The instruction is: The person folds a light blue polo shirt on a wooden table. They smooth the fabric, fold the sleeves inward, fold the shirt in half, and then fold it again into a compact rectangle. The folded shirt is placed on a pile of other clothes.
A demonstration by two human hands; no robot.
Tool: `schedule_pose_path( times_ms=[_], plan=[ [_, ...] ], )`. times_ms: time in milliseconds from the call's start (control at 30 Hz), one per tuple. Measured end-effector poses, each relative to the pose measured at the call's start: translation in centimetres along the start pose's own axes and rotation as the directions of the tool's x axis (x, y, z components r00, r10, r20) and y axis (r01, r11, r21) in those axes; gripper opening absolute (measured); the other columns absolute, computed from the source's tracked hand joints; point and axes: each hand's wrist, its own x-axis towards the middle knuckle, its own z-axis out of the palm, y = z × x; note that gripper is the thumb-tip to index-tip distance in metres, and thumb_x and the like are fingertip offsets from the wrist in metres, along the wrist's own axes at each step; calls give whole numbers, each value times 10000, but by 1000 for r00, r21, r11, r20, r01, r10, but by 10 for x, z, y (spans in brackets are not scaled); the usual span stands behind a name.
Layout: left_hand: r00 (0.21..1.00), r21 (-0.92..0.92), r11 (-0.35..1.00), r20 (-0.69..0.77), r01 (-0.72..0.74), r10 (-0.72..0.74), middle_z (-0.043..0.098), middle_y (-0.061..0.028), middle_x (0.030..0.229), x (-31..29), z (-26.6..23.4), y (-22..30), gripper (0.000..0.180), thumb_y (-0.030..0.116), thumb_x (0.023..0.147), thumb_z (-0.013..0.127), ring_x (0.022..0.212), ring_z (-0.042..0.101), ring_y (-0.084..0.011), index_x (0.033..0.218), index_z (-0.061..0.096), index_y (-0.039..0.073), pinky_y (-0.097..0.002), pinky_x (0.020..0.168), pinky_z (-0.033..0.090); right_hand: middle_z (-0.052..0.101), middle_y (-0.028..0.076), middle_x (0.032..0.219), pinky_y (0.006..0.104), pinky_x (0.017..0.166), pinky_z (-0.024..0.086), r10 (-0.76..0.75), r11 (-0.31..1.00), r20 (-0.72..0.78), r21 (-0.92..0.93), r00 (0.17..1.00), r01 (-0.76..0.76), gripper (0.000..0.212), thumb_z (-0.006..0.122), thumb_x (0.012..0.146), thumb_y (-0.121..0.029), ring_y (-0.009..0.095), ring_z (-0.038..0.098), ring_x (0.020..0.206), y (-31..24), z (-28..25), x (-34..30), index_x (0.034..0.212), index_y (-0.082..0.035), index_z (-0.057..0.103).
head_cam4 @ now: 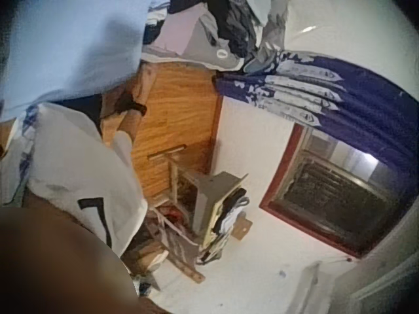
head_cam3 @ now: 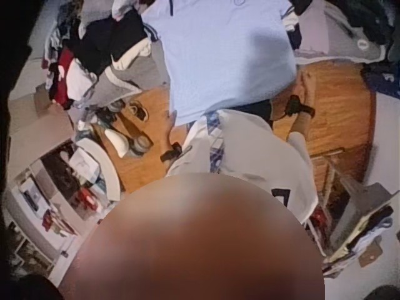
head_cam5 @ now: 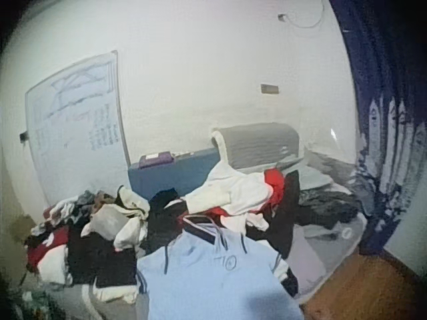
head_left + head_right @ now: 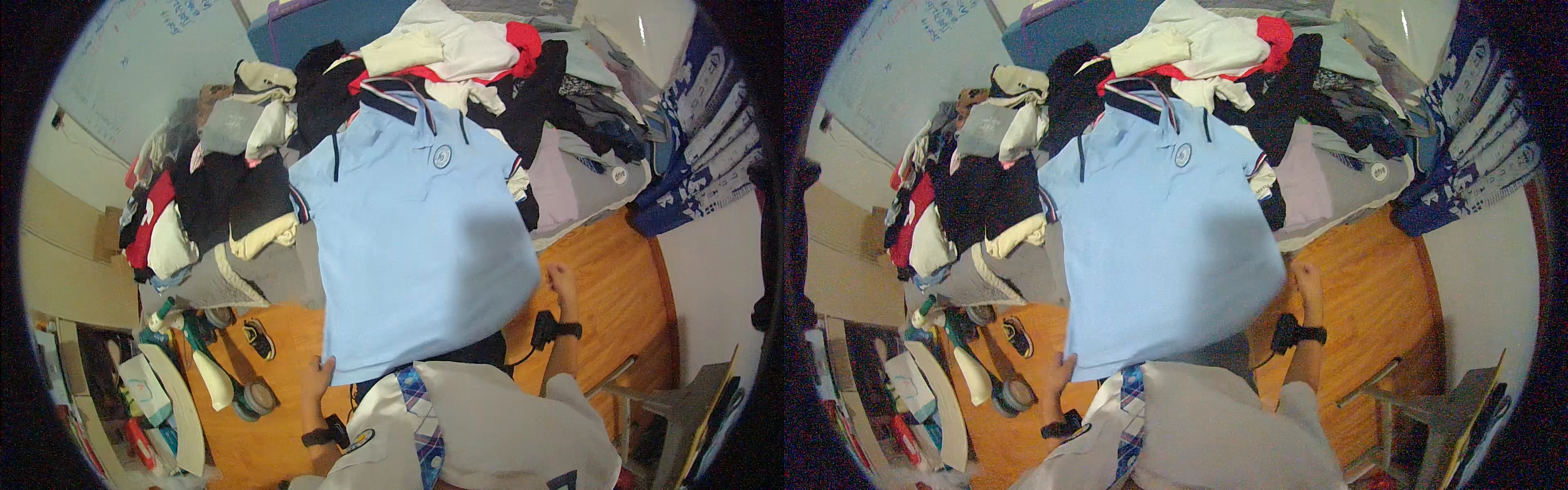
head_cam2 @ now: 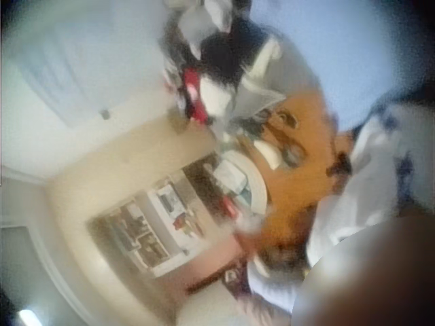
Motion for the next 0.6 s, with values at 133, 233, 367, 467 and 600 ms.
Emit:
schedule_pose_path(
  times_ms=[133,233,367,467,600],
  plan=[
    [861,589,791,478,-166,-175,531,-233,943,43,34,-58,577,519,728,380,897,505,-357,929,521,-4,-408,734,397,441,-13,514,203,381,295,123,991,-122,72,985,-115,221,508,782,-238,62,392,442,20,-13,-42,617,-91,496],
    [851,473,871,505,-132,-145,531,-202,973,60,45,-77,531,473,726,395,919,502,-331,947,539,13,-383,759,401,449,-14,526,197,389,296,155,972,-110,194,982,-131,199,488,793,-213,61,387,446,15,-26,-53,641,-85,502],
    [820,464,869,555,-169,-137,533,-193,966,98,13,-49,489,426,709,455,912,501,-317,949,542,9,-384,750,402,476,-18,595,185,425,317,-24,954,-164,290,986,72,136,469,799,-178,59,417,497,-28,-29,-20,771,-61,531],
    [902,578,769,432,-274,-3,542,-188,933,153,-32,-2,449,383,691,525,890,504,-313,925,547,0,-387,726,406,478,-22,610,181,448,329,-219,879,-82,416,972,233,145,483,792,-192,56,428,525,-81,2,34,782,-57,534],
    [979,437,887,192,-146,67,558,-177,744,221,-73,58,377,331,699,567,692,541,-319,838,539,-18,-380,610,436,503,-8,637,189,482,360,-173,870,38,475,984,135,204,555,743,-230,68,447,544,-140,53,95,790,-32,549]
  ],
)
